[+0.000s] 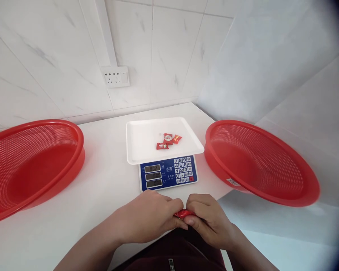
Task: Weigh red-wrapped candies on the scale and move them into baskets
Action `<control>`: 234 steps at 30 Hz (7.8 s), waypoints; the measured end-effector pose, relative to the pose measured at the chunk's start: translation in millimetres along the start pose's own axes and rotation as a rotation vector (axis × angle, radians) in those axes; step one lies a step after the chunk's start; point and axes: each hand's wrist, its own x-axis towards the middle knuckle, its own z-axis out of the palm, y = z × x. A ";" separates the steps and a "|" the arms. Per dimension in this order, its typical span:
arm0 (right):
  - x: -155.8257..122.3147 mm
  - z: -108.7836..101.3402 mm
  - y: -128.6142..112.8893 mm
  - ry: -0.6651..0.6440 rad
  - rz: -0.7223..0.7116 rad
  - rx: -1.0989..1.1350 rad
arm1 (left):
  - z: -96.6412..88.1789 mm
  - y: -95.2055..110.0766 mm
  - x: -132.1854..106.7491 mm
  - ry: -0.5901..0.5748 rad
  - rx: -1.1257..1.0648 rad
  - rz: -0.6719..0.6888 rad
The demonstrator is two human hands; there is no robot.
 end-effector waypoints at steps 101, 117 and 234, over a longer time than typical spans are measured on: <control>104.5 -31.9 -12.1 0.221 0.360 0.785 | -21.4 -22.1 -26.4 0.967 -1.380 -0.208; 99.4 -20.0 -29.4 0.157 0.348 0.687 | -14.2 -17.2 -20.6 0.894 -1.154 -0.193; 58.7 -4.3 11.7 0.176 0.471 0.788 | 3.7 -20.7 1.2 0.640 -0.949 -0.227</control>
